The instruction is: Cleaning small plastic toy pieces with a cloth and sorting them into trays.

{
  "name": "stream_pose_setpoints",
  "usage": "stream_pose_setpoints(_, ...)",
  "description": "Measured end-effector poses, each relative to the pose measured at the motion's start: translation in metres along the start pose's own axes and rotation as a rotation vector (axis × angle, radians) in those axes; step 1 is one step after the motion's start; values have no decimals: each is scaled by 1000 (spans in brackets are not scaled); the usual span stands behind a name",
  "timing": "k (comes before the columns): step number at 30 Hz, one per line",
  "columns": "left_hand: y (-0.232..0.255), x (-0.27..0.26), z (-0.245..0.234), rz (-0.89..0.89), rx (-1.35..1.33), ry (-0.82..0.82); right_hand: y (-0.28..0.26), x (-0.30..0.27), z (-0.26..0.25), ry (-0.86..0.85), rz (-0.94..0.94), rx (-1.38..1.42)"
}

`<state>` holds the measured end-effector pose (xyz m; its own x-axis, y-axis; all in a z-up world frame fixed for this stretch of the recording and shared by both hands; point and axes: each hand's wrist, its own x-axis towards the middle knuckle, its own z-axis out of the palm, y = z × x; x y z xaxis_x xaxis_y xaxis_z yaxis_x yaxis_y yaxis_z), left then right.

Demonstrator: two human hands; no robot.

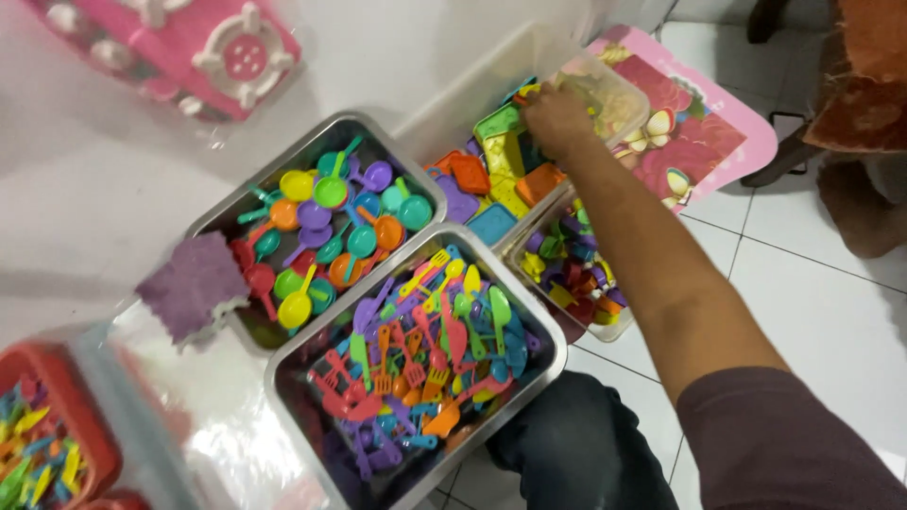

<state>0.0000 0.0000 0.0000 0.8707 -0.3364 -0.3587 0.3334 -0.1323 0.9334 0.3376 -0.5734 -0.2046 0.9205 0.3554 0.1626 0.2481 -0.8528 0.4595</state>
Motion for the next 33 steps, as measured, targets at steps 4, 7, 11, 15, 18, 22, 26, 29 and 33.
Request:
stream_pose_setpoints(4,38,23,57,64,-30,4,25,-11,-46,163,98,116)
stream_pose_setpoints(7,41,19,75,114,-48,17,36,-32,-94,289,153,348)
stream_pose_setpoints(11,34,6,91,196,-76,64,22,-45,-189,486,99,867)
stream_pose_setpoints(15,19,-18,91,283,-129,187,-34,-54,-272,681,-99,881)
stream_pose_setpoints(18,0,-36,87,344,-181,301,-104,-73,-342,815,-307,885)
stream_pose_setpoints(22,-18,-28,66,367,-460,303,-199,-94,-420,1238,-711,624)
stream_pose_setpoints(26,-42,1,40,391,-704,497,-262,-107,-440,1083,-939,772)
stream_pose_setpoints(29,-49,-22,16,423,-844,762,-284,-104,-446,760,-878,932)
stream_pose_setpoints(33,-48,-56,-8,456,-918,887,-265,-186,-484,400,-848,1017)
